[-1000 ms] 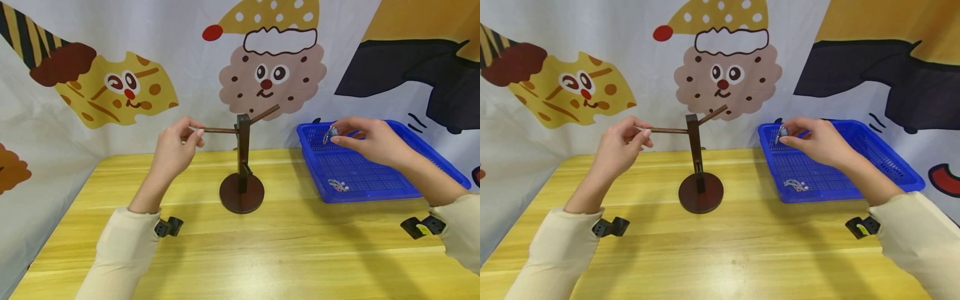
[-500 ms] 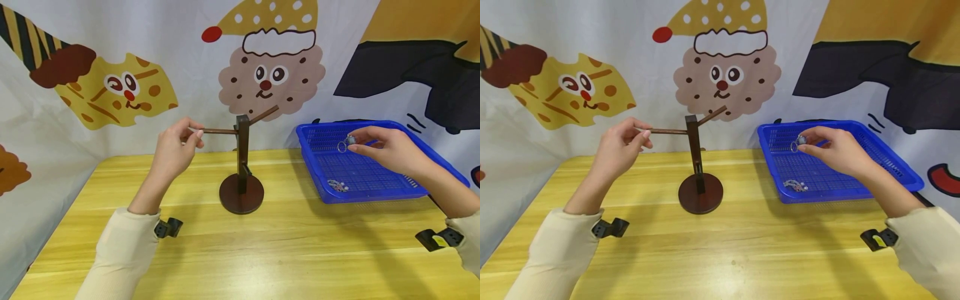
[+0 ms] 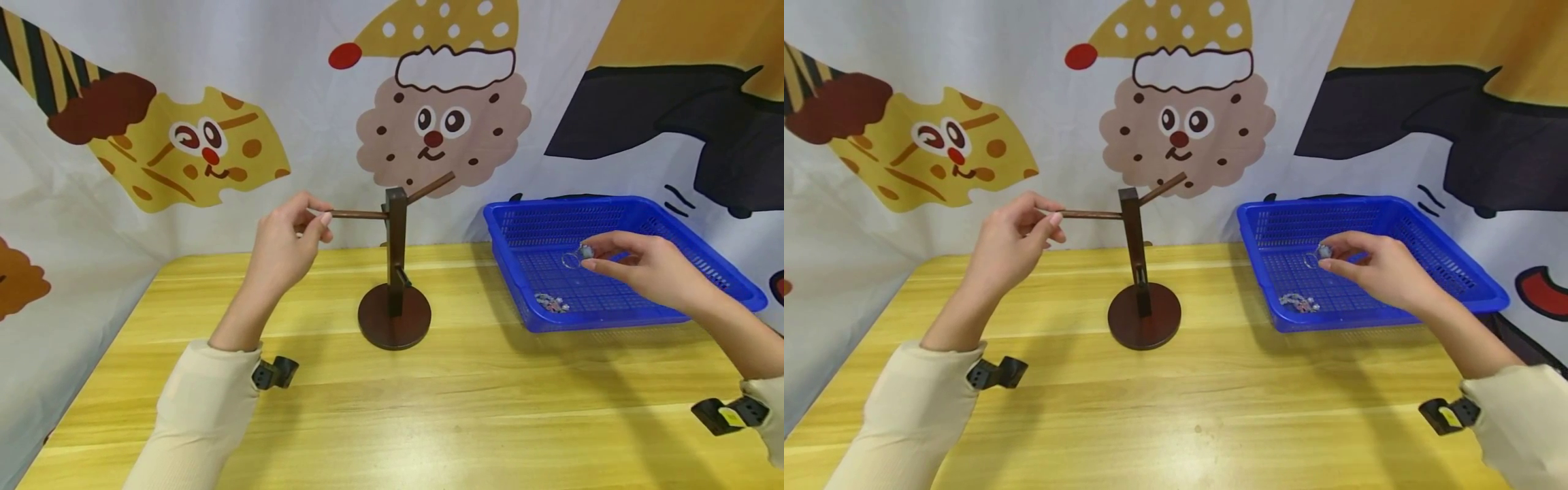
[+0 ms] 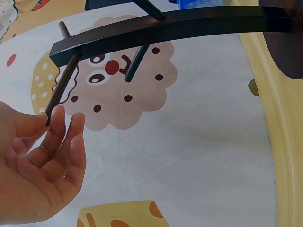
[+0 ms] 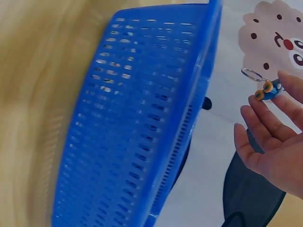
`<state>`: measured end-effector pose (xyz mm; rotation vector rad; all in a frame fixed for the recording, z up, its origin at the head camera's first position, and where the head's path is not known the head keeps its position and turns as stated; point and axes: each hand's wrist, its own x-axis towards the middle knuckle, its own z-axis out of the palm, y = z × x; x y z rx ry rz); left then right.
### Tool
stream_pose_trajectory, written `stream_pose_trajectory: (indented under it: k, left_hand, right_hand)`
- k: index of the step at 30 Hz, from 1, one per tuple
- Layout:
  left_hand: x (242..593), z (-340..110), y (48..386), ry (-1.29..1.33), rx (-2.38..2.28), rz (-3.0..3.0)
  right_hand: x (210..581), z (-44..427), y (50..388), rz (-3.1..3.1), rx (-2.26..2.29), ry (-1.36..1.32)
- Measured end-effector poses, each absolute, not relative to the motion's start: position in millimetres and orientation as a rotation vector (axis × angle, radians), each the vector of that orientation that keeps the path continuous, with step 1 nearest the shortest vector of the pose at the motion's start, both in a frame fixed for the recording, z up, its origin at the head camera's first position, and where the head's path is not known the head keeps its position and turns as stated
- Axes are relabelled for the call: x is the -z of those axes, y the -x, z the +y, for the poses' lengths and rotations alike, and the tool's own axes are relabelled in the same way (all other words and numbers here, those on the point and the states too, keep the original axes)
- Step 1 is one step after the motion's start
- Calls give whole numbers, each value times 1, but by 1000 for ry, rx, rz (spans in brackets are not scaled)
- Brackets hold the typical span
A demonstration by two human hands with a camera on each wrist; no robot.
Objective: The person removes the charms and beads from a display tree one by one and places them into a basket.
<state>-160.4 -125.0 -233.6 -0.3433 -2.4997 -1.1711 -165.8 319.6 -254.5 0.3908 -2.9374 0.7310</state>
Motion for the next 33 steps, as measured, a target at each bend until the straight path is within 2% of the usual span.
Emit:
stream_pose_trajectory:
  k: [21, 33]
  left_hand:
    - [234, -125, 160, 347, 1174, -2483]
    - [235, -125, 160, 349, 1170, -2470]
  right_hand:
    - [294, 329, 155, -2933, -731, -523]
    - [299, 330, 153, -2927, -766, -525]
